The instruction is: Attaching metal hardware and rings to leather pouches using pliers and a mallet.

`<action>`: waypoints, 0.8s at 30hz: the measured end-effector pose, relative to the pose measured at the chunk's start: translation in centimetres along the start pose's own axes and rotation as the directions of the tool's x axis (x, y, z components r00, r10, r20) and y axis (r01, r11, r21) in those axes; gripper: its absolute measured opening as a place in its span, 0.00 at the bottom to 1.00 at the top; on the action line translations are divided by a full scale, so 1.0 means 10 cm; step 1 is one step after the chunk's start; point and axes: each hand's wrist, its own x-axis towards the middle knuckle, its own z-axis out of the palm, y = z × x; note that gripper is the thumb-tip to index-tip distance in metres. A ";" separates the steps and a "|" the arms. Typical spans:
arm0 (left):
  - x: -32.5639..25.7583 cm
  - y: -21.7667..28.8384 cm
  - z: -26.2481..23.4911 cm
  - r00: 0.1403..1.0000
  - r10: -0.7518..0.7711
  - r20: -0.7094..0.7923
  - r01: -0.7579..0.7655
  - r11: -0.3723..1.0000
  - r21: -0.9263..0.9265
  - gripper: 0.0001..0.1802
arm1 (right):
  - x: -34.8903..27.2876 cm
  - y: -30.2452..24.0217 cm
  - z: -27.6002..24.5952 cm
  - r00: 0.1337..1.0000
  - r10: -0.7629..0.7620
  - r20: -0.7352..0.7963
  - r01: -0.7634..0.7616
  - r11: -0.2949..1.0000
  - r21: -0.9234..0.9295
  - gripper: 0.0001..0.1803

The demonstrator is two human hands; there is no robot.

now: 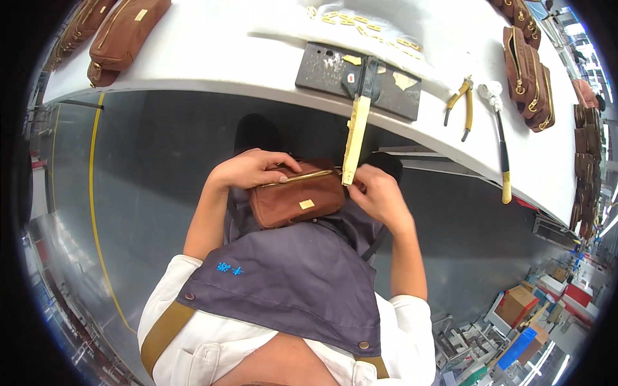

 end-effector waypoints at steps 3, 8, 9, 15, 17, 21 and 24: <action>0.00 -0.18 -0.04 0.983 -0.186 0.003 0.183 0.972 0.145 0.17 | 0.03 -0.31 -0.70 0.952 -0.193 0.236 0.145 0.968 0.207 0.07; 0.02 -0.27 0.41 0.919 -0.342 -0.197 0.363 0.539 0.760 0.14 | 0.66 -0.50 -1.27 0.878 -0.193 -0.438 0.179 0.981 -0.074 0.06; 0.01 -0.40 0.58 0.938 -0.225 -0.264 0.340 0.456 0.822 0.15 | 0.89 -0.48 -1.34 0.817 -0.199 -0.542 0.130 0.978 -0.164 0.06; 0.01 -0.33 0.79 0.902 -0.149 -0.406 0.416 0.557 0.719 0.22 | 1.55 -0.14 -1.44 0.857 -0.265 -0.441 0.039 0.888 -0.458 0.10; 0.02 -0.36 0.78 0.857 -0.271 -0.438 0.495 0.672 0.551 0.24 | 1.59 -0.16 -1.43 0.868 -0.217 -0.446 0.008 0.906 -0.424 0.09; 0.11 -0.39 0.64 0.859 -0.381 -0.340 0.507 0.720 0.474 0.26 | 1.69 -0.11 -1.60 0.930 -0.054 -0.364 -0.079 0.937 -0.341 0.11; 0.09 -0.44 0.51 0.909 -0.317 -0.269 0.401 0.840 0.366 0.26 | 1.67 -0.10 -1.65 0.957 0.026 -0.289 -0.098 0.967 -0.236 0.12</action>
